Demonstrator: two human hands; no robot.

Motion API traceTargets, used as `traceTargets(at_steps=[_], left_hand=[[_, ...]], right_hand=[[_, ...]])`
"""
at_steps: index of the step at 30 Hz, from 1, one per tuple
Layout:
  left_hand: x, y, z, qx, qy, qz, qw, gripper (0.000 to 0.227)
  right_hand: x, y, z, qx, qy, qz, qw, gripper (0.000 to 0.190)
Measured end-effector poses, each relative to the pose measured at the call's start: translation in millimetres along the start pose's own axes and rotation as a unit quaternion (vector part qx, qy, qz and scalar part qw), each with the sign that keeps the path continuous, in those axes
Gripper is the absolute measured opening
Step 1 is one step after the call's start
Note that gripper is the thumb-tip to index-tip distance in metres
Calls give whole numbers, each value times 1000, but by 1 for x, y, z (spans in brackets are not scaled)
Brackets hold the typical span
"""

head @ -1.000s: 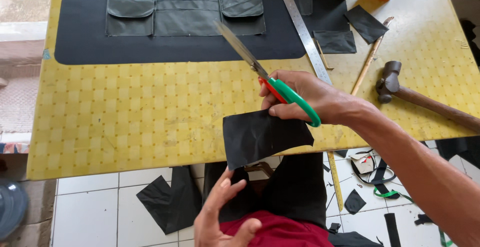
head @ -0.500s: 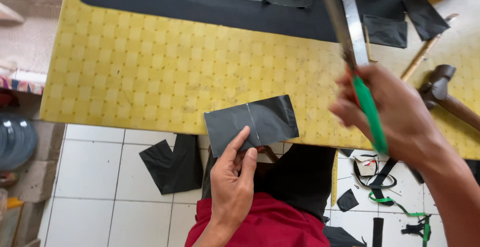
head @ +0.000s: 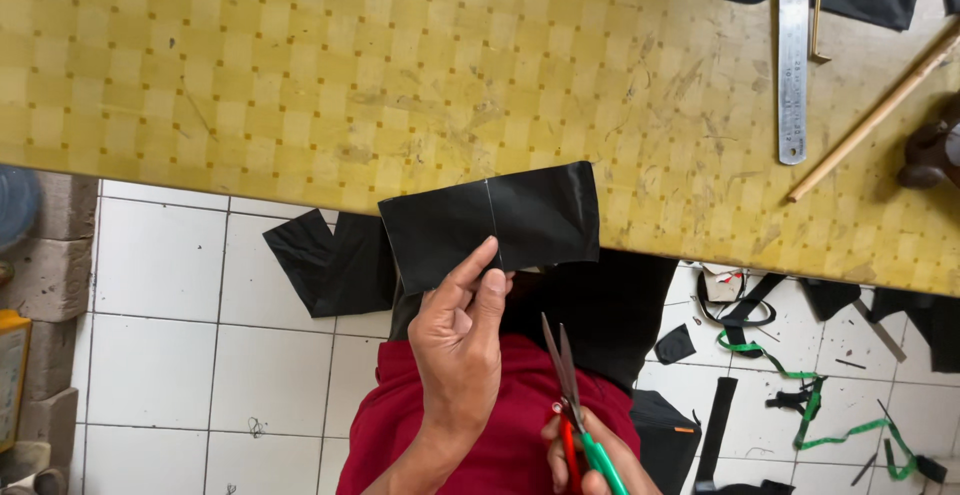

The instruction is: The person measures and marks a large piece of black material with a ruler and pencil, then cuts it into smaller rectangular pieces using scissors. They apply glue to the edges of the cut pieces with a brush and press them together to form small pouches.

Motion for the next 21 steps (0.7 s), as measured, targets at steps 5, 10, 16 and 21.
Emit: traceTargets(at_steps=[5, 10, 16, 21], left_hand=[[-4, -3, 1, 3, 19, -8, 1000, 34], [-3, -5, 0, -2, 11, -4, 1000, 30], [-7, -8, -2, -8, 7, -18, 1000, 31], [-9, -10, -3, -2, 9, -20, 1000, 32]], right_hand=[[45, 50, 9, 68, -110, 156, 979, 82], [69, 75, 15, 40, -152, 148, 976, 72], [81, 85, 0, 14, -164, 180, 970, 80], [78, 83, -7, -2, -143, 140, 980, 81]])
Point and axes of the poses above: each hand's wrist, its own z-axis away from the middle knuckle, its own y-axis out of the palm, x = y × z, the point moved 4 cm from there along -z, towards the middle knuckle, and after that the axes turned 6 degrees about -x, right-handed, at the moved point
